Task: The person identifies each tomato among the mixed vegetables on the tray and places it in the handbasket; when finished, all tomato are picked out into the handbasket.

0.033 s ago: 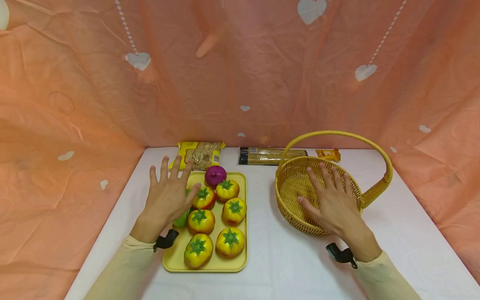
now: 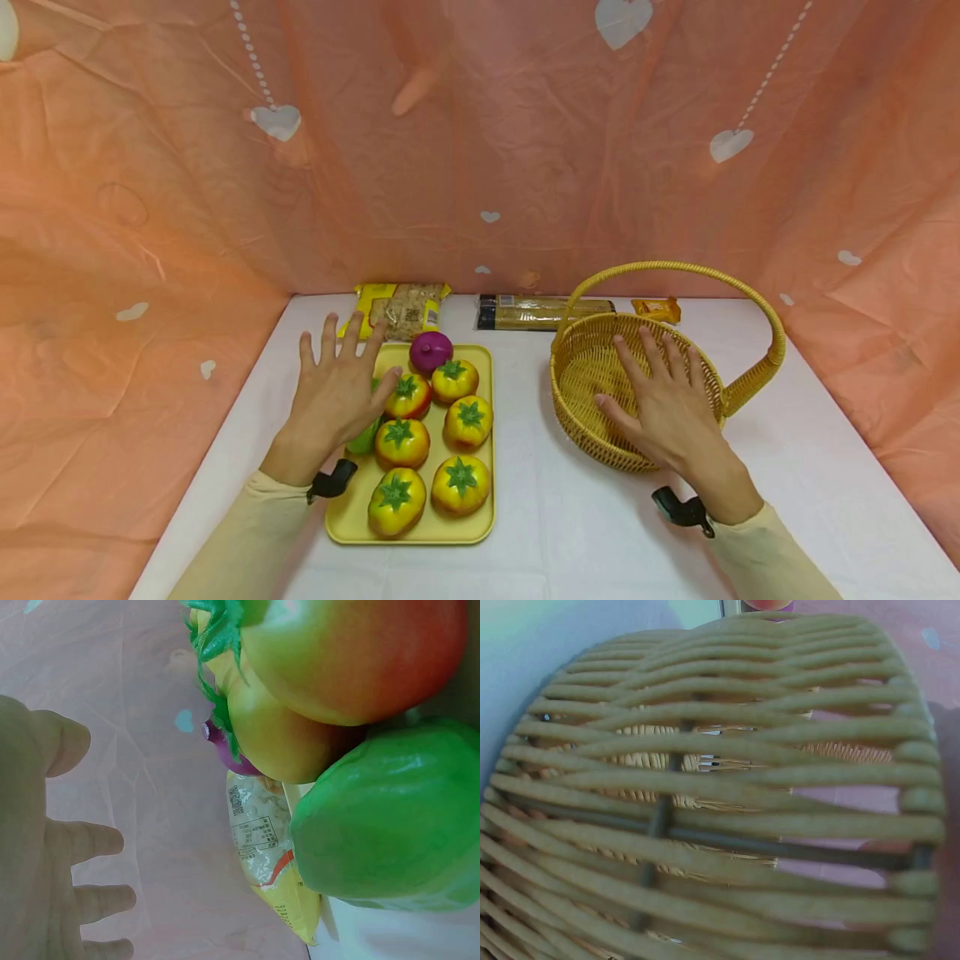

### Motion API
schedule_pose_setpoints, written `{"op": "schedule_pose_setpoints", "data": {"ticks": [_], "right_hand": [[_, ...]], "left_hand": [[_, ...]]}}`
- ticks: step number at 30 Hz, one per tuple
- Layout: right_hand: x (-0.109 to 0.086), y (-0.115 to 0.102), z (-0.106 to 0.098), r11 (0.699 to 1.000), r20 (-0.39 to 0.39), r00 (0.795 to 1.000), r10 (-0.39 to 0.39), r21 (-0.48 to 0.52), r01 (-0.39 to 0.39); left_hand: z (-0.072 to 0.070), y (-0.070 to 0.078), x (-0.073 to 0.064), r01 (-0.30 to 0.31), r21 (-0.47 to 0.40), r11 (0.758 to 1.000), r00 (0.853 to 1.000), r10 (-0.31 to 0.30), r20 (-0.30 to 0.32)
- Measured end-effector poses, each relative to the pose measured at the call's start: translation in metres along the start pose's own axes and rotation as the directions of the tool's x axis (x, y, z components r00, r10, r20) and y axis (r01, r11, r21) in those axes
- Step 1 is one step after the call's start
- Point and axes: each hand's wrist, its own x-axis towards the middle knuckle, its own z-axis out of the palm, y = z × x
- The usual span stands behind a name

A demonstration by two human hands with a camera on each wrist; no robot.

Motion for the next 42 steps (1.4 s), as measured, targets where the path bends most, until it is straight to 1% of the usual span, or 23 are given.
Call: {"op": "schedule_pose_setpoints", "data": {"ticks": [5, 10, 14, 16, 18, 19, 21, 23, 26, 28, 29, 31, 33, 35, 37, 39, 42], "right_hand": [[0.0, 0.001, -0.001, 1.0, -0.002, 1.0, 0.005, 0.004, -0.005], [0.0, 0.0, -0.006, 0.999, -0.02, 1.0, -0.006, 0.033, 0.006], [0.0, -0.001, -0.012, 0.993, -0.047, 0.998, -0.048, 0.107, 0.053], [0.0, -0.002, -0.014, 0.979, -0.062, 0.995, -0.08, 0.183, 0.09], [0.001, -0.004, -0.017, 0.956, -0.085, 0.989, -0.119, 0.258, 0.137], [0.001, -0.006, -0.017, 0.941, -0.102, 0.985, -0.142, 0.293, 0.166], [0.003, -0.01, -0.017, 0.906, -0.155, 0.969, -0.193, 0.351, 0.236], [0.007, -0.018, -0.017, 0.872, -0.211, 0.947, -0.242, 0.381, 0.308], [0.013, -0.032, -0.015, 0.82, -0.258, 0.919, -0.299, 0.423, 0.386], [0.018, -0.042, -0.014, 0.795, -0.256, 0.91, -0.325, 0.447, 0.41], [0.021, -0.048, -0.013, 0.782, -0.248, 0.908, -0.337, 0.463, 0.417], [0.027, -0.06, -0.012, 0.754, -0.227, 0.907, -0.355, 0.503, 0.421], [0.033, -0.073, -0.01, 0.724, -0.2, 0.907, -0.371, 0.549, 0.417], [0.039, -0.084, -0.007, 0.687, -0.175, 0.906, -0.385, 0.602, 0.408], [0.046, -0.094, -0.002, 0.659, -0.158, 0.905, -0.395, 0.638, 0.399], [0.052, -0.102, 0.004, 0.628, -0.139, 0.906, -0.4, 0.678, 0.381], [0.059, -0.112, 0.016, 0.59, -0.115, 0.911, -0.397, 0.728, 0.349]], "left_hand": [[0.0, 0.0, 0.0, 0.001, -0.001, 1.0, 1.0, -0.001, 0.005], [-0.002, -0.005, -0.001, 0.024, -0.019, 1.0, 0.999, -0.023, 0.028], [-0.007, -0.016, -0.002, 0.042, -0.055, 0.998, 0.998, -0.039, 0.047], [-0.009, -0.023, -0.002, 0.033, -0.11, 0.993, 0.998, -0.028, 0.051], [-0.009, -0.034, 0.0, 0.014, -0.207, 0.978, 0.999, -0.005, 0.043], [-0.009, -0.04, 0.001, 0.004, -0.26, 0.966, 0.999, 0.006, 0.038], [-0.007, -0.052, 0.004, -0.006, -0.364, 0.931, 1.0, 0.017, 0.027], [-0.004, -0.065, 0.007, 0.003, -0.448, 0.894, 1.0, 0.007, 0.02], [0.003, -0.082, 0.013, 0.021, -0.52, 0.854, 1.0, -0.009, 0.026], [0.008, -0.091, 0.016, 0.02, -0.559, 0.829, 0.999, 0.004, 0.041], [0.011, -0.094, 0.018, 0.011, -0.571, 0.821, 0.998, 0.021, 0.051], [0.015, -0.099, 0.023, 0.001, -0.583, 0.812, 0.995, 0.057, 0.08], [0.019, -0.103, 0.028, 0.004, -0.582, 0.813, 0.99, 0.079, 0.116], [0.021, -0.105, 0.034, 0.013, -0.575, 0.818, 0.984, 0.091, 0.151], [0.024, -0.105, 0.039, 0.038, -0.572, 0.819, 0.979, 0.085, 0.186], [0.028, -0.104, 0.043, 0.061, -0.554, 0.83, 0.973, 0.075, 0.219], [0.033, -0.101, 0.047, 0.061, -0.504, 0.862, 0.964, 0.08, 0.254]]}}
